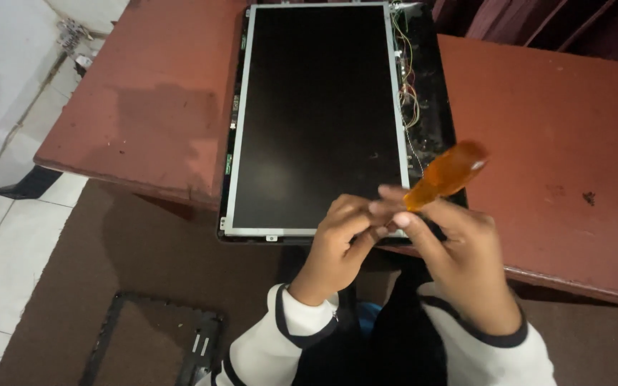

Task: The person uses a screwdriver to fasten screws into the bottom edge of a monitor panel. They then place a black plastic frame over the screen and flip the monitor over to continue fastening screws on the back.

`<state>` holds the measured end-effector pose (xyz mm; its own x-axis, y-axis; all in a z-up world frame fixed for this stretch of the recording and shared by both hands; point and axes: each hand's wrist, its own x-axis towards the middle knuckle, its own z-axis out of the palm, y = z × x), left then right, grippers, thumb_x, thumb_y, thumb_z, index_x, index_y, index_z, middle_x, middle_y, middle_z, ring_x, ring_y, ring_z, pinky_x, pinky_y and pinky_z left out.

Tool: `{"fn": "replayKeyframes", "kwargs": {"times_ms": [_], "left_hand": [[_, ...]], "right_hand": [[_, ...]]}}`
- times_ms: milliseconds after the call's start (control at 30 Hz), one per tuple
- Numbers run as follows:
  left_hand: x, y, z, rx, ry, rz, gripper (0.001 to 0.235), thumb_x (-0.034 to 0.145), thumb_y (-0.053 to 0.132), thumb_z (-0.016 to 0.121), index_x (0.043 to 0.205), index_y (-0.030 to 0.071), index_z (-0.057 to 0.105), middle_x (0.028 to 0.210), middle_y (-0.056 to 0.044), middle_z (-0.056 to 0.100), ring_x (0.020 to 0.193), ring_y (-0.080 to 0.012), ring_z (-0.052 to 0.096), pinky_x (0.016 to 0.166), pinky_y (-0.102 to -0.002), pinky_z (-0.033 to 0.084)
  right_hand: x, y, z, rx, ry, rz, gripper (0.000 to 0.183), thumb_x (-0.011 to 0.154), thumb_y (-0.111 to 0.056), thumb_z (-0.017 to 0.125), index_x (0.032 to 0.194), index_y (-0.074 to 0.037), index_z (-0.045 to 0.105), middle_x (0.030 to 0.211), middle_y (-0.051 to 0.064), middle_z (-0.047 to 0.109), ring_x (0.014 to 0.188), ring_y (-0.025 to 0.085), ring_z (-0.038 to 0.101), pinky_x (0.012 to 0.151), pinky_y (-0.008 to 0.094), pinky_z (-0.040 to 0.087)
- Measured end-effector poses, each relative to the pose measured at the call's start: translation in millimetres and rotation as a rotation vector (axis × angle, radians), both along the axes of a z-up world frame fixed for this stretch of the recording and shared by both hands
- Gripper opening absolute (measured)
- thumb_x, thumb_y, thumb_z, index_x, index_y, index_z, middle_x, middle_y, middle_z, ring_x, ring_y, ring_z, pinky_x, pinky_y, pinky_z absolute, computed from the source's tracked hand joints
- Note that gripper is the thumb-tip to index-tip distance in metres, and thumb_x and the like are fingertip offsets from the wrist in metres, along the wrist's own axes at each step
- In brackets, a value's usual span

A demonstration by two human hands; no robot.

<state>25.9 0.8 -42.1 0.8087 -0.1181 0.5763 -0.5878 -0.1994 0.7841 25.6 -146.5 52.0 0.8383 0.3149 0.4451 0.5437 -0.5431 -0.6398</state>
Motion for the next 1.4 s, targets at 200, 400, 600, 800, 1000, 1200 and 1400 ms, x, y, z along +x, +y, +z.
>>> {"fn": "replayKeyframes", "kwargs": {"times_ms": [200,400,600,800,1000,1200,1400], "left_hand": [[3.5,-0.4,-14.6,-0.215,0.071,-0.082,0.007,0.094,0.012,0.066,0.089,0.009,0.070,0.079,0.000,0.063,0.085,-0.0187,0.060,0.092,-0.036,0.046],[-2.3,0.5,-14.2,-0.089,0.165,-0.049,0.009,0.092,0.022,0.066,0.093,0.013,0.068,0.086,-0.002,0.059,0.092,-0.0204,0.057,0.086,-0.034,0.047],[-0.1,5.7,-5.0,-0.066,0.032,-0.128,0.007,0.096,0.011,0.062,0.098,0.011,0.069,0.100,-0.005,0.056,0.097,-0.0218,0.056,0.090,-0.034,0.045],[4.5,11.4,-4.9,-0.075,0.109,-0.223,0.018,0.098,0.019,0.058,0.094,0.010,0.072,0.093,-0.001,0.070,0.095,-0.0187,0.059,0.096,-0.033,0.047],[-1.1,8.2,-5.0,-0.036,0.122,-0.142,0.016,0.098,0.016,0.058,0.096,0.010,0.073,0.091,0.000,0.070,0.091,-0.0184,0.060,0.089,-0.032,0.046],[-4.3,4.9,4.6,-0.037,0.028,-0.161,0.040,0.099,0.041,0.046,0.090,0.009,0.069,0.086,-0.003,0.068,0.079,-0.0227,0.060,0.080,-0.037,0.045],[-5.3,-39.8,7.4,-0.381,0.264,-0.073,0.060,0.093,0.048,0.056,0.133,0.004,0.045,0.109,-0.011,0.067,0.106,-0.0204,0.063,0.100,-0.035,0.044]], "right_hand": [[2.3,-9.7,-28.3,0.060,-0.056,-0.143,0.011,0.076,-0.009,0.082,0.081,-0.002,0.075,0.064,0.011,0.070,0.065,0.036,0.070,0.061,0.038,0.055],[-5.5,-1.5,-21.3,-0.114,-0.201,-0.229,0.021,0.083,-0.030,0.077,0.086,-0.010,0.071,0.078,-0.001,0.071,0.065,0.013,0.066,0.056,0.025,0.047],[-9.3,-15.2,55.2,0.329,0.132,0.339,0.063,0.102,-0.037,0.041,0.154,-0.015,0.014,0.149,0.024,0.048,0.126,0.031,0.063,0.104,0.039,0.058],[9.1,-18.6,111.9,-0.425,-0.172,0.262,0.036,0.087,-0.022,0.061,0.123,-0.014,0.063,0.103,0.000,0.075,0.089,0.013,0.072,0.072,0.025,0.054],[2.9,-5.3,94.0,-0.889,-0.554,-0.159,0.071,0.111,-0.050,0.078,0.058,-0.021,0.040,0.046,-0.002,0.033,0.043,0.016,0.037,0.047,0.034,0.027],[-34.3,-19.6,57.5,-0.452,-0.449,-0.226,0.034,0.097,-0.040,0.058,0.078,-0.013,0.052,0.056,-0.001,0.049,0.047,0.020,0.051,0.044,0.034,0.034],[-111.1,-183.3,-73.5,-0.639,-0.313,-1.044,0.029,0.089,-0.008,0.072,0.116,0.005,0.069,0.121,0.016,0.065,0.116,0.025,0.066,0.107,0.030,0.051]]}}
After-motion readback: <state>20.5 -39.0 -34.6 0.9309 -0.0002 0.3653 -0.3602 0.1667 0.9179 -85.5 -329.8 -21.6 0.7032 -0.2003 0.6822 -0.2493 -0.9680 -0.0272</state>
